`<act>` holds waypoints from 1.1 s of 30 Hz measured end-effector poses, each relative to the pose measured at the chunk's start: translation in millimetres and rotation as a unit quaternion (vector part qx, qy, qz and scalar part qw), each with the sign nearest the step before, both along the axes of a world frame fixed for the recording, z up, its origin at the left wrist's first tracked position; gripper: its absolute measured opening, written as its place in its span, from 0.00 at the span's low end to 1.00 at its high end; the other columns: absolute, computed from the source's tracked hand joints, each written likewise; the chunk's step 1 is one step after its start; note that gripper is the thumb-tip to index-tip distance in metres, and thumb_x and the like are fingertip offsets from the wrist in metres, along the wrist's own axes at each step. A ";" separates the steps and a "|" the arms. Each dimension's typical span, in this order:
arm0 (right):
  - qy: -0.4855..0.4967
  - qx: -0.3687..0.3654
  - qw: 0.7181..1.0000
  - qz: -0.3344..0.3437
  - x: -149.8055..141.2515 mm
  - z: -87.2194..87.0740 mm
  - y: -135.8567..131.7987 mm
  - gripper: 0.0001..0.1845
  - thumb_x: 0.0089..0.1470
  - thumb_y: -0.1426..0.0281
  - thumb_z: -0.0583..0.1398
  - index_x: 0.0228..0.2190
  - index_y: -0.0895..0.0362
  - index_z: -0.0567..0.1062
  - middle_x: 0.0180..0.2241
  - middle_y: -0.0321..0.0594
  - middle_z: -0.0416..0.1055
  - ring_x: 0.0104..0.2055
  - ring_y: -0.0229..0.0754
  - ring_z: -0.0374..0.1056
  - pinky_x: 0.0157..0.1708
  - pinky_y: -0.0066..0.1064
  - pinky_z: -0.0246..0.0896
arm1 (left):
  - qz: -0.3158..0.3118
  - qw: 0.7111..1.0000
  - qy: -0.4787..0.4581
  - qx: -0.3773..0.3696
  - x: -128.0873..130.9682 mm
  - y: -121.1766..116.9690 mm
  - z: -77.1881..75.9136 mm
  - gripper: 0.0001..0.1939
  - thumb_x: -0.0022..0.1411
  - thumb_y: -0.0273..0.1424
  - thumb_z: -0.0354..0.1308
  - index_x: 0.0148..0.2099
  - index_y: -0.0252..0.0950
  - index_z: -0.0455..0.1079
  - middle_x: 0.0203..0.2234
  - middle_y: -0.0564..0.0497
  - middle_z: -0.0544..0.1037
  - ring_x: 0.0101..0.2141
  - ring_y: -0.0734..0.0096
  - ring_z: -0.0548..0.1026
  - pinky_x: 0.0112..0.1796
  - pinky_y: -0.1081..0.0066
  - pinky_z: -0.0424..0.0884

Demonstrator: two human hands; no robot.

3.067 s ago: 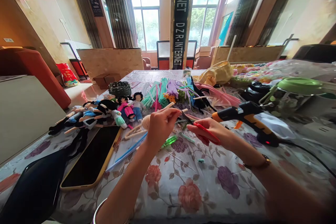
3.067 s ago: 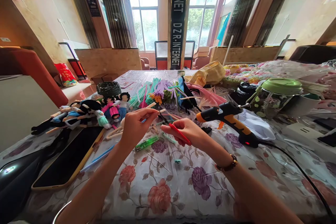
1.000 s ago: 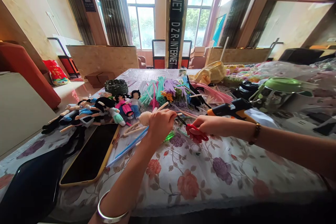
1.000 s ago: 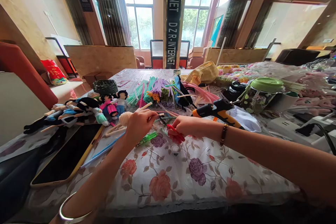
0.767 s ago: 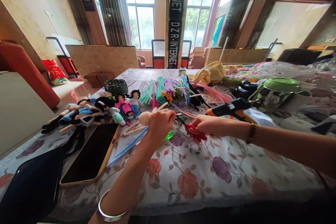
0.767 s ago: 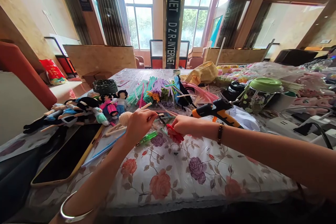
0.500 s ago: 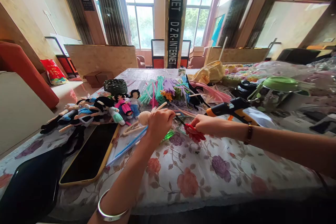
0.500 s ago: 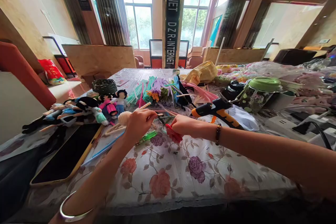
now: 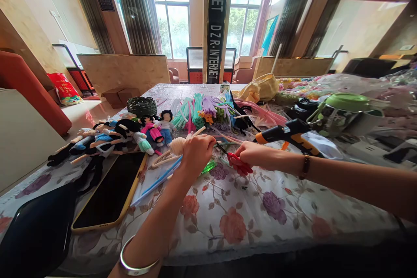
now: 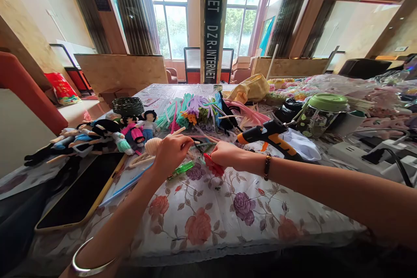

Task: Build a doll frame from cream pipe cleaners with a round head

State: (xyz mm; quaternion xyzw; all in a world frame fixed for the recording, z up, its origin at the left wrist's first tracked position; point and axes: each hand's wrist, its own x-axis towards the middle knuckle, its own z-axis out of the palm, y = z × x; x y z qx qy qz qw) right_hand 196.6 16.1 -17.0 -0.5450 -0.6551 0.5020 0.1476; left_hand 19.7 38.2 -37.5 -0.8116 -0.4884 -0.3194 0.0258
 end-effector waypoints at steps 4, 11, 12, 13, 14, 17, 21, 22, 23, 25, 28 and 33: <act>0.027 -0.006 0.999 0.029 4.8 -2.2 1.3 0.09 0.38 0.79 0.53 0.13 0.61 0.69 0.15 0.38 0.66 0.18 0.34 0.61 0.18 0.25 0.50 | 0.009 1.000 0.000 -0.005 0.3 0.2 -0.5 0.10 0.59 0.28 0.53 0.33 0.38 0.76 0.30 0.50 0.81 0.34 0.61 0.77 0.33 0.68 0.67; 0.155 0.018 0.987 0.042 17.0 -14.0 -6.4 0.16 0.52 0.59 0.58 0.24 0.60 0.67 0.20 0.32 0.62 0.21 0.30 0.58 0.22 0.24 0.50 | -0.032 0.993 -0.110 0.031 1.3 6.3 -3.7 0.08 0.58 0.27 0.55 0.33 0.37 0.76 0.28 0.51 0.80 0.30 0.66 0.77 0.34 0.70 0.69; 0.178 0.013 0.983 0.034 16.6 -15.4 -8.4 0.18 0.52 0.57 0.58 0.25 0.60 0.67 0.21 0.32 0.62 0.22 0.30 0.58 0.23 0.24 0.51 | -0.038 0.990 -0.127 0.037 1.9 6.4 -4.1 0.07 0.58 0.28 0.56 0.33 0.37 0.76 0.28 0.51 0.80 0.30 0.66 0.77 0.33 0.70 0.69; 0.193 0.011 0.981 0.021 15.5 -16.9 -10.3 0.20 0.51 0.55 0.59 0.24 0.60 0.66 0.21 0.32 0.61 0.22 0.30 0.58 0.23 0.25 0.51 | -0.046 0.988 -0.142 0.044 2.6 6.2 -4.4 0.07 0.58 0.28 0.56 0.33 0.37 0.76 0.27 0.51 0.80 0.29 0.67 0.77 0.32 0.71 0.69; 0.204 0.011 0.979 0.006 14.0 -18.6 -12.0 0.21 0.50 0.53 0.59 0.24 0.60 0.66 0.20 0.32 0.61 0.21 0.30 0.58 0.22 0.25 0.51 | -0.054 0.985 -0.154 0.049 3.4 5.6 -4.6 0.07 0.58 0.28 0.56 0.32 0.37 0.76 0.27 0.52 0.80 0.29 0.68 0.77 0.31 0.71 0.69; 0.223 0.029 0.974 -0.018 9.5 -24.6 -14.9 0.23 0.49 0.52 0.60 0.21 0.59 0.65 0.18 0.31 0.60 0.19 0.30 0.58 0.20 0.25 0.50 | -0.074 0.979 -0.181 0.055 5.6 2.8 -4.1 0.06 0.57 0.27 0.57 0.31 0.38 0.75 0.25 0.53 0.80 0.29 0.69 0.77 0.30 0.73 0.69; 0.234 0.055 0.971 -0.018 7.2 -32.3 -13.3 0.23 0.53 0.52 0.56 0.20 0.58 0.65 0.17 0.32 0.61 0.18 0.31 0.57 0.18 0.25 0.48 | -0.080 0.973 -0.210 0.054 7.2 0.6 -2.0 0.05 0.56 0.27 0.58 0.31 0.38 0.75 0.26 0.54 0.80 0.28 0.70 0.78 0.30 0.73 0.70; 0.234 0.060 0.970 -0.018 7.2 -33.2 -12.8 0.23 0.53 0.52 0.56 0.20 0.58 0.65 0.17 0.32 0.61 0.18 0.31 0.57 0.18 0.25 0.48 | -0.080 0.971 -0.218 0.052 7.4 0.4 -1.6 0.05 0.56 0.27 0.59 0.31 0.38 0.75 0.26 0.54 0.80 0.28 0.70 0.78 0.30 0.73 0.71; 0.233 0.065 0.970 -0.017 7.3 -33.6 -12.5 0.24 0.54 0.52 0.55 0.20 0.58 0.65 0.17 0.33 0.62 0.18 0.31 0.57 0.18 0.25 0.48 | -0.080 0.970 -0.225 0.049 7.6 0.4 -1.1 0.04 0.56 0.27 0.59 0.31 0.38 0.75 0.26 0.54 0.80 0.27 0.70 0.78 0.30 0.74 0.71; 0.229 0.076 0.970 -0.017 7.3 -32.8 -13.1 0.24 0.54 0.51 0.54 0.19 0.58 0.64 0.16 0.32 0.61 0.17 0.31 0.56 0.18 0.25 0.48 | -0.078 0.967 -0.238 0.039 8.0 0.5 -0.4 0.04 0.55 0.27 0.59 0.31 0.38 0.76 0.25 0.55 0.80 0.25 0.72 0.77 0.29 0.74 0.71; 0.222 0.086 0.971 -0.023 6.6 -29.6 -15.9 0.26 0.54 0.51 0.54 0.18 0.58 0.63 0.15 0.32 0.61 0.16 0.30 0.55 0.17 0.24 0.48 | -0.073 0.965 -0.250 0.021 8.2 0.4 0.7 0.04 0.55 0.28 0.60 0.31 0.37 0.76 0.23 0.56 0.80 0.23 0.73 0.76 0.27 0.75 0.71; 0.222 0.071 0.971 -0.047 4.2 -25.4 -19.5 0.25 0.51 0.49 0.56 0.19 0.58 0.64 0.14 0.31 0.60 0.15 0.30 0.55 0.16 0.24 0.49 | -0.070 0.965 -0.251 -0.002 7.8 -1.7 2.5 0.04 0.55 0.28 0.59 0.31 0.37 0.76 0.22 0.57 0.80 0.23 0.74 0.76 0.28 0.75 0.72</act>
